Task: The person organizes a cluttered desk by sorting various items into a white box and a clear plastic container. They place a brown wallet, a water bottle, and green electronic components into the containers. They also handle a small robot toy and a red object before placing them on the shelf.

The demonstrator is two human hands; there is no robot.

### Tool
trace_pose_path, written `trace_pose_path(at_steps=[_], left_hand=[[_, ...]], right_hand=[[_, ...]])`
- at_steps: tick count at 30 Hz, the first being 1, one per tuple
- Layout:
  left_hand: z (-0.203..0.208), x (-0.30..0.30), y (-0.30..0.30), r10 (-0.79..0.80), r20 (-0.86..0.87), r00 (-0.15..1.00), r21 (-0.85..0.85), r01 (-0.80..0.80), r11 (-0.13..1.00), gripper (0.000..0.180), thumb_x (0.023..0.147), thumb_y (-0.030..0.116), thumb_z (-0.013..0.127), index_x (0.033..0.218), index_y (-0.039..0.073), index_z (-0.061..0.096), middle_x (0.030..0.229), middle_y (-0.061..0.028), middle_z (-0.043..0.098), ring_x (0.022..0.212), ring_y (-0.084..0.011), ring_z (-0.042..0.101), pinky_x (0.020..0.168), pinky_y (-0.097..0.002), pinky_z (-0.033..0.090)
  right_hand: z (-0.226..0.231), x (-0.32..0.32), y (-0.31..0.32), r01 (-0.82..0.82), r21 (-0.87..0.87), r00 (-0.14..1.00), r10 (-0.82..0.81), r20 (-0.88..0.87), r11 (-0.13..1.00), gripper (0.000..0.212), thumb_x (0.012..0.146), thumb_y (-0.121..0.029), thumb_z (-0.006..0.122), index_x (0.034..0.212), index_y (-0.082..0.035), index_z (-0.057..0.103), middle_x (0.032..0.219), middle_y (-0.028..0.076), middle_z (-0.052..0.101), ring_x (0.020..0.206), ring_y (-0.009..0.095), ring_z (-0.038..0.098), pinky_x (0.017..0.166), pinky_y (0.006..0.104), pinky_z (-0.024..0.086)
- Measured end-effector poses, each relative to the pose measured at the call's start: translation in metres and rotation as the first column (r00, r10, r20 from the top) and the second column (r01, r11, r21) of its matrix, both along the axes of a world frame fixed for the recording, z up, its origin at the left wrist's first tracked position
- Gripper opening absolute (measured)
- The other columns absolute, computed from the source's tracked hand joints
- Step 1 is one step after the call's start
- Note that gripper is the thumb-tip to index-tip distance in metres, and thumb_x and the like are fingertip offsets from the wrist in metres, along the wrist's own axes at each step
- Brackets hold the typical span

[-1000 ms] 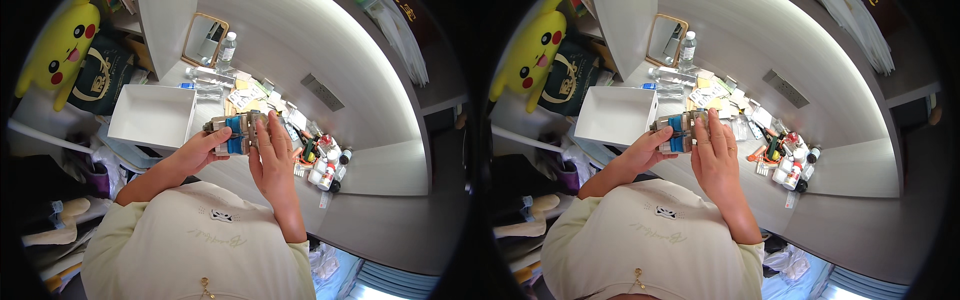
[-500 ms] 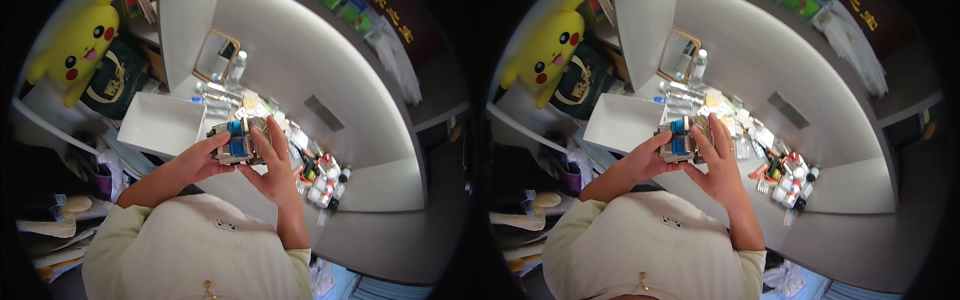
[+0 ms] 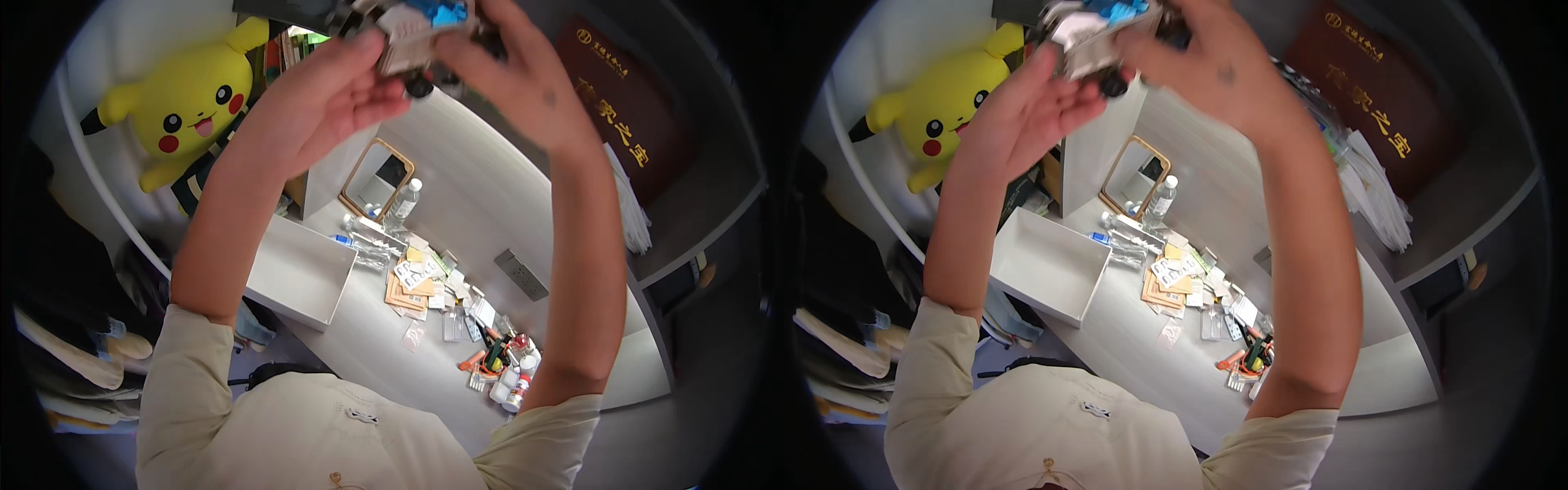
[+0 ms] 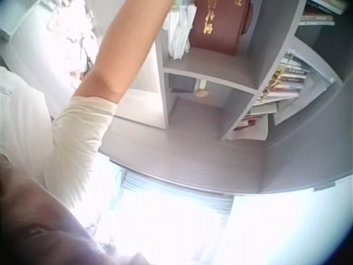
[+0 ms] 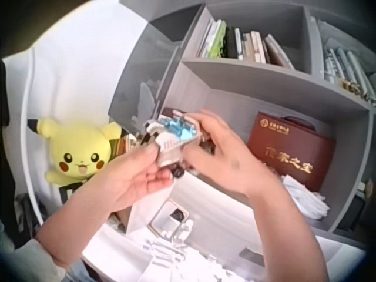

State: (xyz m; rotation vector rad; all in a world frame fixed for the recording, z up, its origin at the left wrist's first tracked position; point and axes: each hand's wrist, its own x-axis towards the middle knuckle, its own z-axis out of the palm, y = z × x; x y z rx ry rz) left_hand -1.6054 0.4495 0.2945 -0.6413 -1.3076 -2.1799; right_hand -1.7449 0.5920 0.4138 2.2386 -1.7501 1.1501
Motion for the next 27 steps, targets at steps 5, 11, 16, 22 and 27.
trace_pose_path(at_steps=[5, 11, 16, 22, 27], left_hand=[[0.035, -0.029, -0.041, 0.123, 0.003, 0.992, 0.031, -0.123, 0.992, 0.027, 0.092, 0.031, 0.070, 0.107, 0.009, 0.062, 0.101, -0.0030, 0.063, 0.094, -0.0139, 0.060, 0.094, -0.0314, 0.054], [0.023, -0.081, -0.050, 0.191, 0.204, 0.960, 0.071, -0.209, 0.975, 0.035, 0.088, 0.036, 0.075, 0.106, 0.010, 0.060, 0.098, -0.0024, 0.062, 0.089, -0.0143, 0.060, 0.090, -0.0322, 0.056], [0.015, -0.100, -0.045, 0.444, 0.289, 0.848, -0.089, -0.438, 0.894, 0.061, 0.082, 0.052, 0.075, 0.109, 0.005, 0.049, 0.089, -0.0052, 0.057, 0.084, -0.0140, 0.062, 0.081, -0.0305, 0.059], [0.027, -0.116, -0.051, 0.645, 0.261, 0.718, -0.333, -0.560, 0.759, 0.083, 0.079, 0.069, 0.067, 0.114, -0.003, 0.045, 0.093, -0.0108, 0.059, 0.079, -0.0165, 0.065, 0.071, -0.0320, 0.060], [0.026, -0.093, -0.060, 0.632, 0.327, 0.703, -0.492, -0.444, 0.748, 0.090, 0.082, 0.080, 0.049, 0.135, 0.007, 0.046, 0.099, -0.0130, 0.068, 0.085, -0.0189, 0.065, 0.078, -0.0313, 0.056]], right_hand=[[0.021, -0.037, -0.061, 0.078, 0.174, 0.991, -0.095, 0.089, 0.982, 0.055, 0.085, -0.020, 0.062, 0.134, 0.001, 0.049, 0.118, 0.017, 0.062, 0.105, 0.024, 0.060, 0.090, 0.0328, 0.049], [0.020, -0.076, -0.079, 0.348, 0.189, 0.922, -0.299, -0.247, 0.918, 0.067, 0.084, -0.036, 0.065, 0.140, -0.004, 0.046, 0.130, 0.017, 0.056, 0.122, 0.026, 0.052, 0.103, 0.0335, 0.039], [0.025, -0.078, -0.086, 0.549, 0.304, 0.820, -0.432, -0.375, 0.778, 0.076, 0.077, -0.039, 0.068, 0.142, -0.007, 0.046, 0.125, 0.015, 0.060, 0.117, 0.026, 0.055, 0.101, 0.0341, 0.041], [0.023, -0.090, -0.079, 0.559, 0.326, 0.828, -0.491, -0.270, 0.763, 0.064, 0.076, -0.035, 0.064, 0.132, -0.004, 0.055, 0.117, 0.015, 0.065, 0.109, 0.027, 0.059, 0.093, 0.0346, 0.044], [0.024, -0.080, -0.076, 0.663, 0.318, 0.740, -0.527, -0.419, 0.678, 0.071, 0.076, -0.042, 0.060, 0.139, -0.010, 0.050, 0.116, 0.015, 0.065, 0.109, 0.027, 0.059, 0.093, 0.0339, 0.044]])
